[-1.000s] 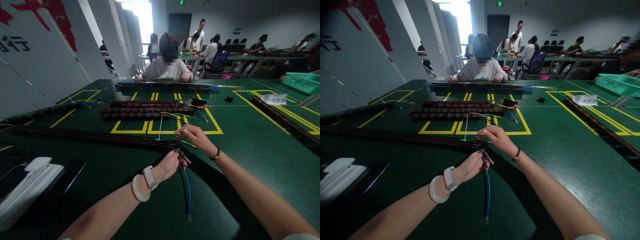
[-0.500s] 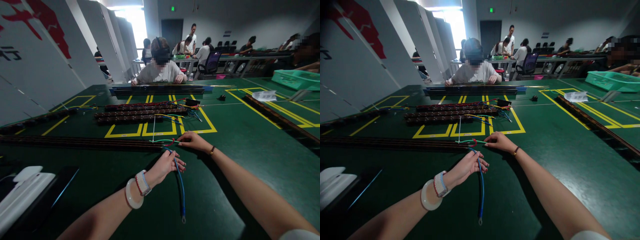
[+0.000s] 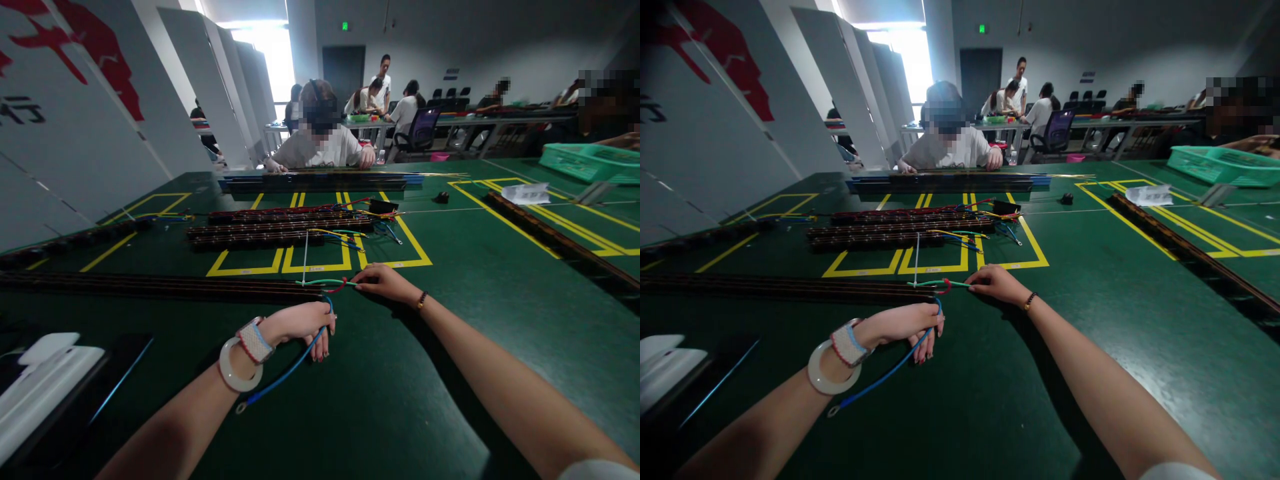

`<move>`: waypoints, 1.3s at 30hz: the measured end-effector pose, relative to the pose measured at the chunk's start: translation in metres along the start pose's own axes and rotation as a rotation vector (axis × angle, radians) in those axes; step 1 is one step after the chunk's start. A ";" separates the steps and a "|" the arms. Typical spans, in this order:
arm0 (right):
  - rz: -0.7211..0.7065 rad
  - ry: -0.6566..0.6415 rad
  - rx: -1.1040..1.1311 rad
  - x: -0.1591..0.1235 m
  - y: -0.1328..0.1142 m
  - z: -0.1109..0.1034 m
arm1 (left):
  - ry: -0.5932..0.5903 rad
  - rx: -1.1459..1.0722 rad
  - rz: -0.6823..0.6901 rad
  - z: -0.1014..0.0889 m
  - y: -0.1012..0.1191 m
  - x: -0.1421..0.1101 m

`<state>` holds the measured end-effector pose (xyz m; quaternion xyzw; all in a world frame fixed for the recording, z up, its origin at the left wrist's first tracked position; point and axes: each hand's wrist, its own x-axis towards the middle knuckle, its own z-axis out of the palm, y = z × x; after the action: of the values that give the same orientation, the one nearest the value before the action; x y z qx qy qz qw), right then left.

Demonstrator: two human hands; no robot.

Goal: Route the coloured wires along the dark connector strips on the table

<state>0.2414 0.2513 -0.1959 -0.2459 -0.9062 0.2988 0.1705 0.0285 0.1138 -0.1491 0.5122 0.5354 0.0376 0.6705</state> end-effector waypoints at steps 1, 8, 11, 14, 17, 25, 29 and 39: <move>0.002 0.001 -0.003 0.000 0.000 0.000 | -0.007 0.014 0.001 -0.001 0.000 0.000; 0.057 -0.018 0.090 -0.001 -0.005 -0.002 | 0.144 0.057 -0.003 -0.009 0.008 -0.014; 0.136 0.042 0.234 -0.001 -0.007 -0.003 | 0.223 0.113 0.005 -0.015 0.011 -0.021; 0.214 0.126 0.305 0.002 -0.012 -0.003 | 0.143 0.056 0.050 -0.015 0.011 -0.023; 0.276 0.172 0.382 0.008 -0.025 -0.003 | 0.052 -0.033 0.086 -0.010 0.009 -0.017; -0.020 -0.004 0.641 0.013 -0.068 -0.004 | 0.053 -0.252 0.112 0.005 0.005 -0.001; 0.032 -0.050 0.578 0.014 -0.066 -0.004 | -0.012 -0.428 0.150 0.007 0.003 0.000; 0.158 -0.178 0.263 0.009 -0.044 0.002 | -0.050 -0.616 0.147 0.014 0.002 0.007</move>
<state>0.2178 0.2240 -0.1687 -0.2645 -0.8487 0.4477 0.0964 0.0434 0.1099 -0.1536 0.3232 0.4435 0.2338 0.8026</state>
